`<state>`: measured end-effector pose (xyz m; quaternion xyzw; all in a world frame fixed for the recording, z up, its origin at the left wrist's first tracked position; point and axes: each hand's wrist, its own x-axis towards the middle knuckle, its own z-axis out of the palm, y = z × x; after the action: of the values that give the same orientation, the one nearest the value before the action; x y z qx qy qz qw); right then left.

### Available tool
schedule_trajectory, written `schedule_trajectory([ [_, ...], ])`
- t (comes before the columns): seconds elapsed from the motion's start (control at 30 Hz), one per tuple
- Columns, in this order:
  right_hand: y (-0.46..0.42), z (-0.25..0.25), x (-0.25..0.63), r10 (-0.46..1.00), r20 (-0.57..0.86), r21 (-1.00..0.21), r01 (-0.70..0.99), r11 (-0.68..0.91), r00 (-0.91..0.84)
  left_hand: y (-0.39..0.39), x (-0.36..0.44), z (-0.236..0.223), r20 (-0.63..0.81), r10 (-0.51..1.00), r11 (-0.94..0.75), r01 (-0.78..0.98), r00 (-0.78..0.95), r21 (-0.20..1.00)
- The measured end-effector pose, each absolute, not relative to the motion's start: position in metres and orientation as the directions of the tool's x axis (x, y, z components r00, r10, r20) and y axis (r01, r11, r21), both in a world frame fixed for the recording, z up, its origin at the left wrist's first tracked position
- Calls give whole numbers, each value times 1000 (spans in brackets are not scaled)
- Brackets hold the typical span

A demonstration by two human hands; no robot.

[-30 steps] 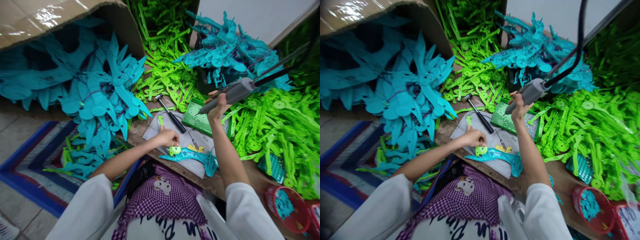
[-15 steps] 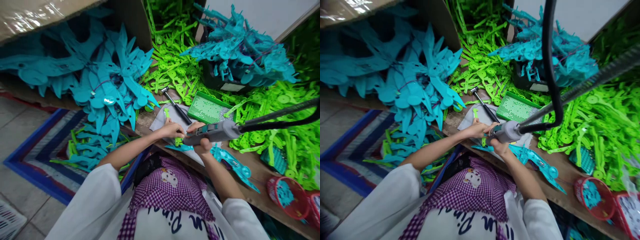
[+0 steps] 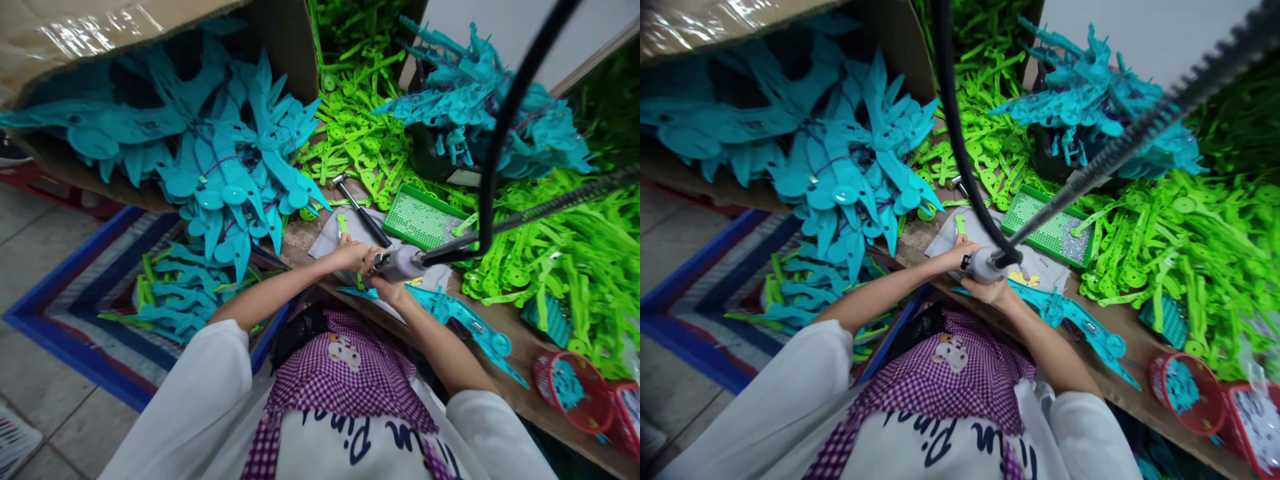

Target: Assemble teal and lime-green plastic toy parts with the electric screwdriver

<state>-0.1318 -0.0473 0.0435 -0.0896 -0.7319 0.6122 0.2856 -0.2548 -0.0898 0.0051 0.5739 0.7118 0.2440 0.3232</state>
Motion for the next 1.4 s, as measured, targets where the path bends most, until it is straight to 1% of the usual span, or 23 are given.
schedule_trajectory([
  [0.1, -48, 40, -132, 447, 337, -939, -261, 225, -828, -89, -254, 7, -260, 964, 219, 739, -61, 638],
  [0.13, -48, 40, -132, 458, 342, -938, -269, 218, -820, -91, -253, 10, -274, 960, 217, 758, -52, 615],
  [0.2, -48, 41, -131, 536, 348, -937, -278, 210, -769, -95, -252, 15, -284, 958, 214, 781, -49, 587],
  [0.33, -38, 61, -119, 787, 317, -937, -303, 174, -529, -107, -255, 23, -226, 974, 136, 790, 3, 598],
  [0.4, -28, 80, -111, 871, 309, -927, -325, 187, -382, -110, -259, 27, -197, 980, 109, 792, 14, 601],
  [0.47, -18, 99, -106, 920, 325, -910, -339, 240, -221, -110, -263, 31, -193, 981, 114, 807, 0, 580],
  [0.53, -9, 112, -105, 937, 340, -899, -320, 299, -79, -110, -265, 34, -190, 982, 115, 828, -10, 549],
  [0.57, -4, 115, -107, 939, 342, -900, -298, 319, -27, -110, -265, 34, -179, 984, 112, 835, -17, 538],
  [0.63, 3, 118, -113, 941, 337, -912, -239, 332, 24, -112, -265, 32, -141, 988, 133, 830, -66, 541],
  [0.7, 8, 116, -122, 946, 320, -927, -195, 322, 38, -118, -266, 26, -108, 979, 202, 774, -172, 600],
  [0.77, 12, 114, -131, 954, 298, -937, -178, 300, 35, -123, -270, 20, -89, 954, 261, 640, -287, 722],
  [0.83, 15, 112, -139, 959, 282, -943, -183, 278, 3, -128, -276, 17, -60, 918, 254, 466, -392, 847],
  [0.87, 17, 112, -143, 960, 278, -944, -190, 269, -21, -130, -279, 17, -39, 897, 232, 395, -441, 889],
  [0.9, 18, 111, -147, 960, 276, -945, -195, 263, -42, -131, -282, 17, -20, 875, 211, 345, -484, 915],
  [0.97, 21, 110, -153, 960, 275, -945, -196, 261, -46, -132, -288, 18, 2, 844, 193, 308, -537, 932],
  [1.07, 24, 106, -161, 957, 289, -944, -176, 281, -26, -134, -292, 20, 14, 825, 193, 306, -565, 932],
  [1.13, 23, 104, -163, 946, 318, -939, -155, 306, -59, -138, -290, 22, 44, 802, 192, 327, -595, 925],
  [1.2, 21, 101, -163, 937, 332, -938, -143, 316, -107, -142, -282, 24, 100, 785, 195, 397, -611, 897],
  [1.23, 19, 99, -162, 937, 326, -941, -142, 308, -126, -144, -275, 26, 127, 797, 198, 454, -591, 869],
  [1.3, 17, 97, -161, 945, 297, -950, -142, 277, -139, -147, -258, 29, 151, 874, 182, 600, -462, 779],
  [1.37, 17, 96, -159, 955, 270, -959, -128, 254, -122, -147, -239, 29, 98, 967, 109, 734, -233, 670],
  [1.4, 19, 96, -157, 957, 266, -961, -113, 253, -120, -147, -232, 28, 61, 988, 74, 775, -144, 628],
])
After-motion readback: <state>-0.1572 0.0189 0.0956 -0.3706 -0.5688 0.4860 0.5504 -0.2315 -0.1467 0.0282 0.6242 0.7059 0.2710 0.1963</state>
